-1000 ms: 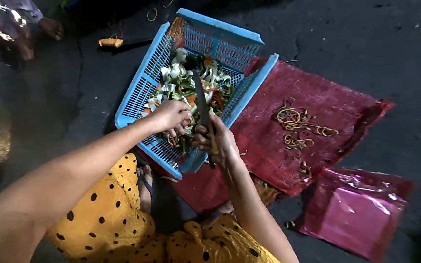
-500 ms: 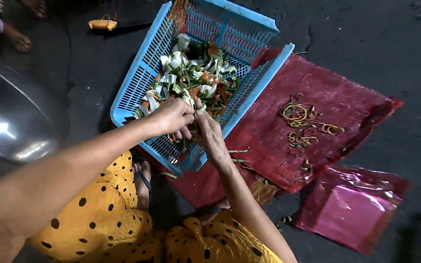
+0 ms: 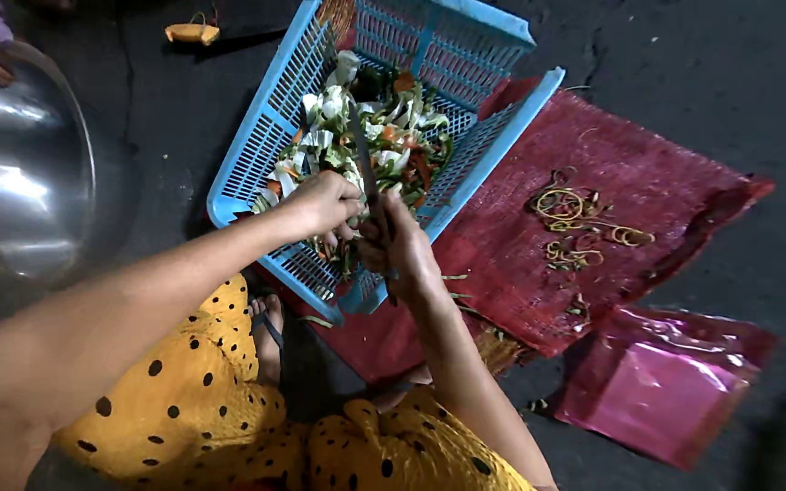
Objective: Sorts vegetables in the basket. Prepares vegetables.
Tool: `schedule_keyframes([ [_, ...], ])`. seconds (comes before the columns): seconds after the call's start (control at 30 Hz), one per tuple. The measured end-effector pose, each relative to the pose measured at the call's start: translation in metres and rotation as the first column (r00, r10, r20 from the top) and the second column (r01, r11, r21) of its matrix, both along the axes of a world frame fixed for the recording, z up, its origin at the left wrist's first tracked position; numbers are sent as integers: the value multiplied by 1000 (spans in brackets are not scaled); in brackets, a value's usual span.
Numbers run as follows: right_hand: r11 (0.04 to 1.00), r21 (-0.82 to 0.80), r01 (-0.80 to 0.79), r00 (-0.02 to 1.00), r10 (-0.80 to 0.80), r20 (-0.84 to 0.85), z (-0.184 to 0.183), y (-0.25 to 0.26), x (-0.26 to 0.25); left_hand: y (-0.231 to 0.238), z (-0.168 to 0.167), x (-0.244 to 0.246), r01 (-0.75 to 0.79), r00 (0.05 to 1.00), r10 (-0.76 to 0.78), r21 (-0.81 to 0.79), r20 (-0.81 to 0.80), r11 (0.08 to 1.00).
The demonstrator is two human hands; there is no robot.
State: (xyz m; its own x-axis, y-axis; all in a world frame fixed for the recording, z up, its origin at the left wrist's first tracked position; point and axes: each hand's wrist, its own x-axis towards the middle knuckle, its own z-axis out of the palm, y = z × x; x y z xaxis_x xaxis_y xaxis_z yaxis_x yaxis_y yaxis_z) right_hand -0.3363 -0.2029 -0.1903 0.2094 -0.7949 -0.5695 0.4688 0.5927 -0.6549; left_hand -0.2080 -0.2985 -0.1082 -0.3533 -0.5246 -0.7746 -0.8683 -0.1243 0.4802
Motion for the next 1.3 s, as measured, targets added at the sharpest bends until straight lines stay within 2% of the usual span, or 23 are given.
schedule_keyframes([
  [0.07, 999, 18, -42, 998, 41, 43, -2, 1, -10, -3, -6, 5, -210, 967, 231, 185, -103, 960],
  [0.17, 999, 15, 28, 998, -28, -53, -5, 7, -11, -5, -8, 9, -342, 910, 394, 298, -132, 891],
  [0.23, 998, -58, 4, 991, -11, -135, -7, 10, -11, -6, 1, 2, -394, 897, 436, 311, -76, 865],
  [0.3, 997, -77, 1, 979, -16, -201, -7, 11, -7, -4, 19, -16, -456, 887, 456, 280, 71, 845],
  [0.37, 996, -86, 5, 970, -26, -242, -8, 12, -5, -2, 6, -5, -339, 925, 375, 304, -67, 890],
  [0.43, 995, -103, -9, 955, -22, -294, -9, 14, -3, 0, -1, -1, -265, 943, 310, 287, -123, 921],
  [0.63, 978, -184, -94, 884, -3, -467, -8, 19, 2, 6, 0, -6, -241, 949, 286, 282, -133, 929],
  [0.8, 976, -179, -121, 856, 12, -518, -4, 25, 1, 10, -3, -8, -203, 961, 239, 231, -138, 952],
  [0.93, 981, -155, -120, 844, 19, -536, -4, 32, 1, 14, -6, -11, -101, 991, 108, 98, -76, 990],
  [1.1, 969, -234, -75, 846, -62, -530, -14, 17, 5, 15, -10, -9, -36, 998, 36, 13, -49, 999],
  [1.17, 962, -268, -44, 864, -98, -495, -16, 15, 7, 15, -15, -6, 34, 999, -35, -73, -14, 997],
  [1.23, 958, -286, -37, 895, -95, -436, -13, 13, 8, 14, -18, -5, 131, 990, -121, -147, 78, 980],
  [1.3, 973, -225, -41, 952, -31, -306, -8, 12, 5, 19, -5, -18, 268, 941, -231, -128, 246, 955],
])
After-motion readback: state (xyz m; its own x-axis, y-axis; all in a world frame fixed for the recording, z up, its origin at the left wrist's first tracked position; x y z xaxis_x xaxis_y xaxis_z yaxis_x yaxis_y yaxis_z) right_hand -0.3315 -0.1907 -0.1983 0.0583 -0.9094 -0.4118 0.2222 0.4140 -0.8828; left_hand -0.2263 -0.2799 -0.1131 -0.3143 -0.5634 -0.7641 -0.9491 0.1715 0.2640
